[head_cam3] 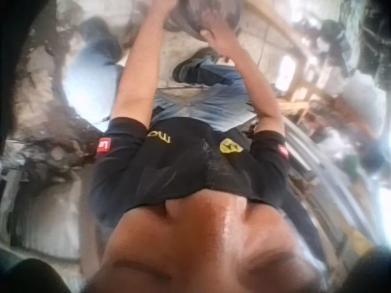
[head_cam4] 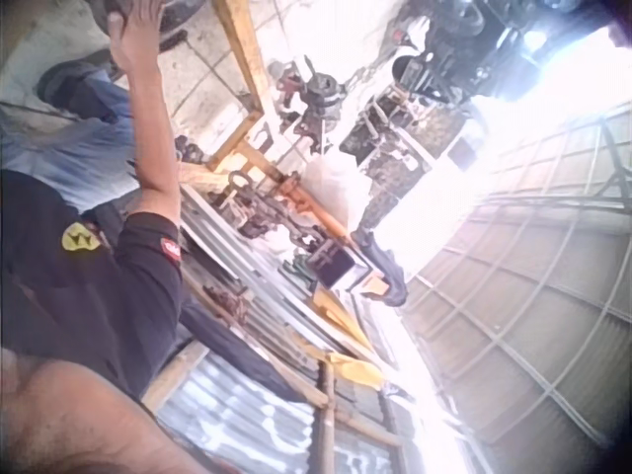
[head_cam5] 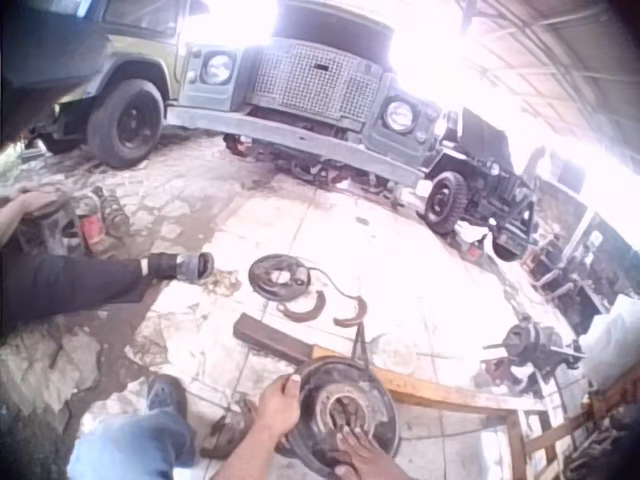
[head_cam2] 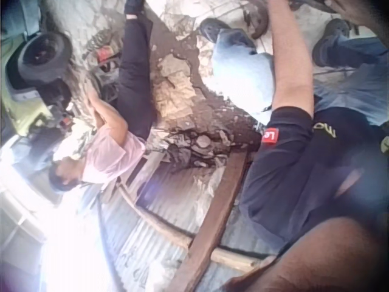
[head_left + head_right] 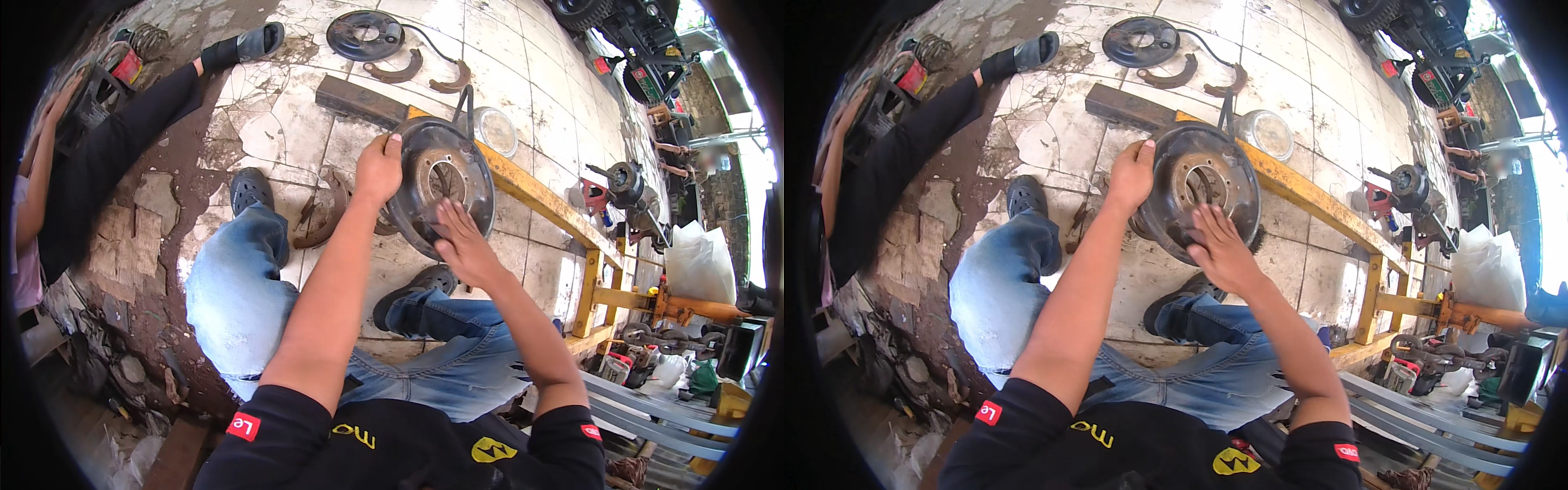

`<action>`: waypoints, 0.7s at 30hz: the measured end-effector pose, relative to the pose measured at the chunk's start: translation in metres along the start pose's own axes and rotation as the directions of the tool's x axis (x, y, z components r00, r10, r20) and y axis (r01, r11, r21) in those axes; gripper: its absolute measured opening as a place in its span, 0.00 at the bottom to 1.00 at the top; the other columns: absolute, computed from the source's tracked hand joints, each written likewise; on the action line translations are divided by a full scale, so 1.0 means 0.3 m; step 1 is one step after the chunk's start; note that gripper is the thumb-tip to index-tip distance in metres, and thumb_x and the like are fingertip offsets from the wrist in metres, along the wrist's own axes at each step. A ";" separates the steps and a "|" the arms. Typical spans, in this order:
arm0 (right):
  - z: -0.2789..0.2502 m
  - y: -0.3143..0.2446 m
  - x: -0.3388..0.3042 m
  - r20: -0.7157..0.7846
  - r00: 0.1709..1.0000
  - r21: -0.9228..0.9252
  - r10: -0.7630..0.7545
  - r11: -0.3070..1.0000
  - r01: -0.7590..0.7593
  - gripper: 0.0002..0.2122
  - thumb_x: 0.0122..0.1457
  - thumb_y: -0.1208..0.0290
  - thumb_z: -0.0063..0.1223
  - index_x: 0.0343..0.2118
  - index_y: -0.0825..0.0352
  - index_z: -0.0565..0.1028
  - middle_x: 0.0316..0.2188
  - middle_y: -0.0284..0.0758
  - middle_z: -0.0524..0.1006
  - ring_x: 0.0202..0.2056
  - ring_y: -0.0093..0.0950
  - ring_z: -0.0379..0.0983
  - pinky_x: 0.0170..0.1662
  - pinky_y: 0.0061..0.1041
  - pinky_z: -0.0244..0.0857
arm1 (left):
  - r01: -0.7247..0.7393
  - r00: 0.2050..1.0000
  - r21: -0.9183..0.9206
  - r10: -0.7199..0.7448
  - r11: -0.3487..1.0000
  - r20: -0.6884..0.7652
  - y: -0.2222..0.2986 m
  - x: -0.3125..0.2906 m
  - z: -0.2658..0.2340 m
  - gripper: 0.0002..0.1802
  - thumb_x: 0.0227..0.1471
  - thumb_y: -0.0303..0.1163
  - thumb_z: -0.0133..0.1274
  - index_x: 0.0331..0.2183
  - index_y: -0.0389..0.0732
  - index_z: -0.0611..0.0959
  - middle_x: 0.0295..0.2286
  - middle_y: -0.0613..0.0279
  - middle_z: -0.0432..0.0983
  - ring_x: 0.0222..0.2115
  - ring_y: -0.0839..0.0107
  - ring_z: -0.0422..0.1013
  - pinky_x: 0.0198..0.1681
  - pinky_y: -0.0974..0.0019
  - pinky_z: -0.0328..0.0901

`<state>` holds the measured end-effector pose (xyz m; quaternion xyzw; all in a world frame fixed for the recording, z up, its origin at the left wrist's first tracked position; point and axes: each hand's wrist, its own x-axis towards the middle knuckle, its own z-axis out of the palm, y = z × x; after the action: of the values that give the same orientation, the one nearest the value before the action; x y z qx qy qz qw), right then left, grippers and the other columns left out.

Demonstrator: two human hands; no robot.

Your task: The person sits on the floor and scrubs the inner surface of a brake drum with a small abrasive block. They rotate the drum periodically to reach different areas and continue scrubbing the interior surface.

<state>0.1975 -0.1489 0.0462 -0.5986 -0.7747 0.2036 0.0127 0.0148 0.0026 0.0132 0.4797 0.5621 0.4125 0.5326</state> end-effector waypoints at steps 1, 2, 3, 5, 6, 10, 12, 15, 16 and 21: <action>0.010 -0.022 0.056 -0.044 0.999 0.020 -0.015 1.000 0.016 0.30 0.66 0.51 0.33 0.65 0.66 0.52 0.67 0.42 0.48 0.67 0.41 0.42 0.67 0.41 0.38 | 0.005 1.000 -0.004 -0.005 1.000 0.023 0.006 -0.001 -0.001 0.22 0.61 0.42 0.42 0.42 0.32 0.79 0.35 0.44 0.78 0.37 0.53 0.74 0.44 0.59 0.65; 0.012 -0.041 0.113 -0.092 0.995 0.042 -0.029 0.999 0.033 0.31 0.66 0.50 0.32 0.65 0.66 0.51 0.67 0.42 0.48 0.67 0.41 0.42 0.67 0.41 0.37 | 0.007 1.000 -0.040 -0.006 0.999 0.021 0.009 -0.004 0.002 0.22 0.61 0.42 0.42 0.42 0.32 0.79 0.35 0.44 0.78 0.37 0.53 0.74 0.44 0.59 0.65; 0.008 -0.055 0.169 -0.131 0.991 0.025 0.040 0.999 -0.037 0.31 0.66 0.49 0.31 0.65 0.67 0.51 0.67 0.43 0.48 0.67 0.41 0.42 0.67 0.41 0.37 | 0.008 1.000 -0.071 -0.007 0.997 0.021 0.009 -0.010 0.001 0.22 0.61 0.42 0.42 0.42 0.32 0.80 0.35 0.44 0.78 0.38 0.52 0.74 0.45 0.59 0.65; -0.004 -0.064 0.281 -0.210 0.964 0.007 0.163 0.986 -0.165 0.33 0.66 0.46 0.28 0.65 0.67 0.52 0.67 0.43 0.50 0.67 0.41 0.43 0.67 0.41 0.38 | 0.011 1.000 -0.082 -0.010 0.997 0.015 0.018 -0.014 -0.011 0.22 0.61 0.42 0.42 0.42 0.32 0.80 0.35 0.43 0.78 0.38 0.51 0.74 0.45 0.59 0.65; -0.009 -0.047 0.303 -0.205 0.942 -0.015 0.264 0.962 -0.273 0.33 0.65 0.45 0.27 0.64 0.68 0.52 0.66 0.44 0.50 0.67 0.42 0.44 0.67 0.42 0.38 | 0.018 1.000 -0.067 -0.017 0.998 0.018 0.031 -0.023 -0.017 0.22 0.61 0.42 0.42 0.42 0.32 0.79 0.36 0.43 0.78 0.38 0.51 0.74 0.45 0.59 0.65; -0.025 0.040 0.232 -0.163 0.821 -0.088 0.547 0.821 -0.564 0.36 0.64 0.42 0.26 0.63 0.72 0.53 0.65 0.50 0.52 0.66 0.44 0.46 0.66 0.44 0.40 | 0.001 1.000 -0.026 0.000 1.000 0.005 0.019 -0.019 -0.006 0.22 0.61 0.42 0.42 0.43 0.32 0.79 0.36 0.44 0.78 0.39 0.51 0.74 0.45 0.59 0.65; 0.000 0.034 0.156 -0.106 0.797 -0.092 0.595 0.792 -0.604 0.38 0.64 0.42 0.26 0.63 0.74 0.53 0.64 0.53 0.51 0.65 0.46 0.47 0.66 0.45 0.40 | 0.020 1.000 -0.022 -0.020 1.000 0.005 0.011 -0.008 -0.005 0.22 0.61 0.42 0.42 0.43 0.33 0.79 0.36 0.44 0.78 0.39 0.51 0.74 0.46 0.59 0.65; 0.012 -0.038 0.084 -0.037 0.825 -0.068 0.565 0.822 -0.566 0.39 0.64 0.41 0.26 0.63 0.76 0.51 0.64 0.55 0.50 0.65 0.48 0.46 0.66 0.45 0.39 | 0.041 0.999 -0.031 -0.041 0.999 0.003 0.016 -0.007 -0.013 0.23 0.62 0.42 0.41 0.44 0.33 0.79 0.36 0.44 0.78 0.39 0.52 0.73 0.46 0.59 0.64; 0.016 -0.090 0.075 -0.042 0.845 -0.061 0.533 0.843 -0.535 0.39 0.64 0.41 0.26 0.63 0.76 0.51 0.64 0.55 0.50 0.65 0.48 0.45 0.66 0.45 0.39 | 0.048 0.999 -0.032 -0.048 0.998 0.013 0.015 -0.013 -0.011 0.23 0.62 0.42 0.41 0.44 0.33 0.79 0.36 0.44 0.78 0.39 0.53 0.73 0.46 0.59 0.64; 0.027 -0.137 0.197 -0.178 0.911 0.135 0.371 0.926 -0.351 0.38 0.64 0.41 0.27 0.63 0.75 0.50 0.65 0.54 0.48 0.66 0.47 0.43 0.67 0.44 0.38 | 0.021 0.999 -0.057 -0.020 0.998 0.030 0.023 -0.009 -0.002 0.24 0.62 0.42 0.41 0.45 0.30 0.78 0.37 0.46 0.78 0.39 0.58 0.73 0.46 0.61 0.64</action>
<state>0.1408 -0.1043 0.0392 -0.7476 -0.6340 0.1795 0.0828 0.0149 0.0016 0.0206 0.4644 0.5469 0.4159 0.5588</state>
